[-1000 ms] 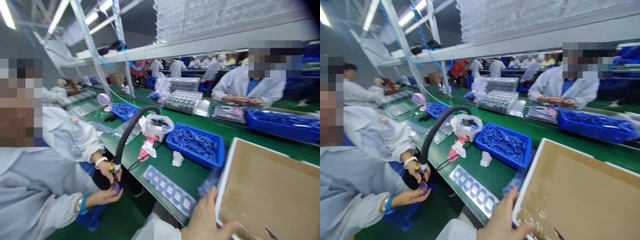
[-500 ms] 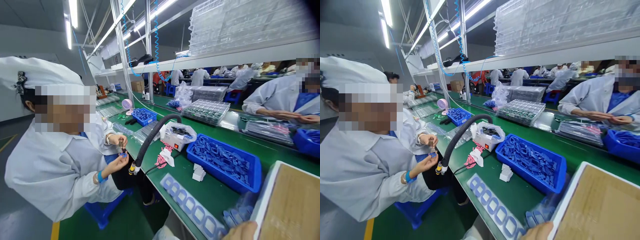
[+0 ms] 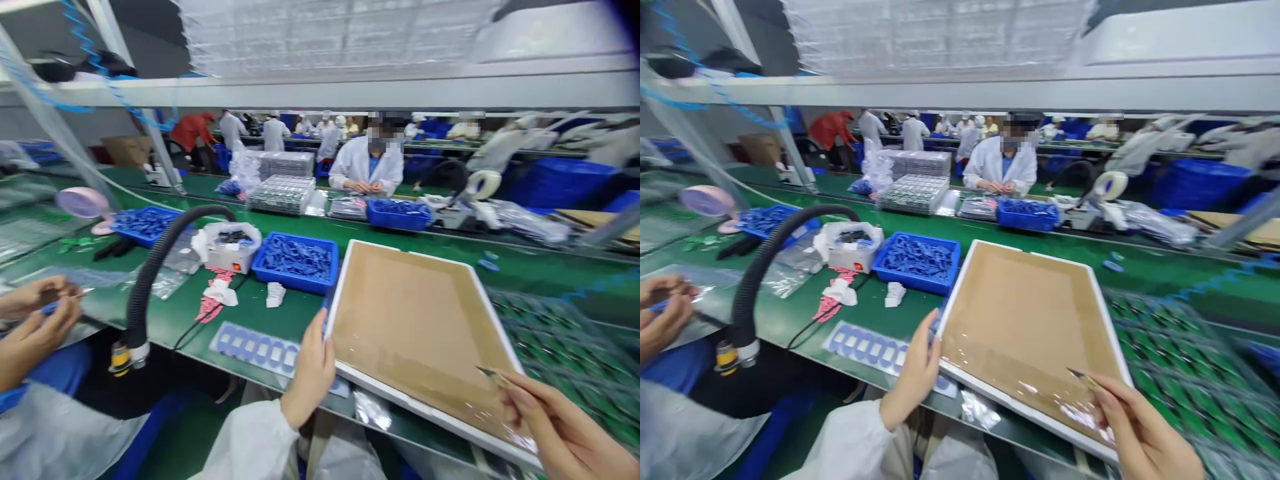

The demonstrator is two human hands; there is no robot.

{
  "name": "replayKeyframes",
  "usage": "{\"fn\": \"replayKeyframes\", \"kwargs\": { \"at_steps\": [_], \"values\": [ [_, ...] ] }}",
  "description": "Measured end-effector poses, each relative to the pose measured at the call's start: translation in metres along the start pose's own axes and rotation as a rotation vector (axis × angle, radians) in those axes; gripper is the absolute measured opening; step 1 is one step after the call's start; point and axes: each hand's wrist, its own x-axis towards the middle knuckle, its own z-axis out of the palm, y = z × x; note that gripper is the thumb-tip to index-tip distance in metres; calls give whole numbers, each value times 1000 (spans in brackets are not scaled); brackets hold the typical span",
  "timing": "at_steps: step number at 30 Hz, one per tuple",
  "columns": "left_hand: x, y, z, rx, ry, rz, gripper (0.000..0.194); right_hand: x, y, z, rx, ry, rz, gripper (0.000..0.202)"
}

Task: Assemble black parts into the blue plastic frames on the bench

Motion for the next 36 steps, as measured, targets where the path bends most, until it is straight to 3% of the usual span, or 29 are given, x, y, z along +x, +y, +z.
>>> {"fn": "replayKeyframes", "kwargs": {
  "at_steps": [5,13,19,24,36],
  "values": [
    [23,24,16,207,-119,291,43,17,-6,-40,20,6,-93,24],
    [40,18,46,542,-213,333,55,16,19,-57,-12,-126,-456,18],
    [40,24,46,684,-267,351,56,3,49,-74,-21,-200,-429,23],
    [42,28,48,731,-284,336,57,-8,57,-70,70,-307,-488,29],
    [42,31,49,753,-289,324,57,-9,71,-58,51,-401,-602,30]
  ]
}}
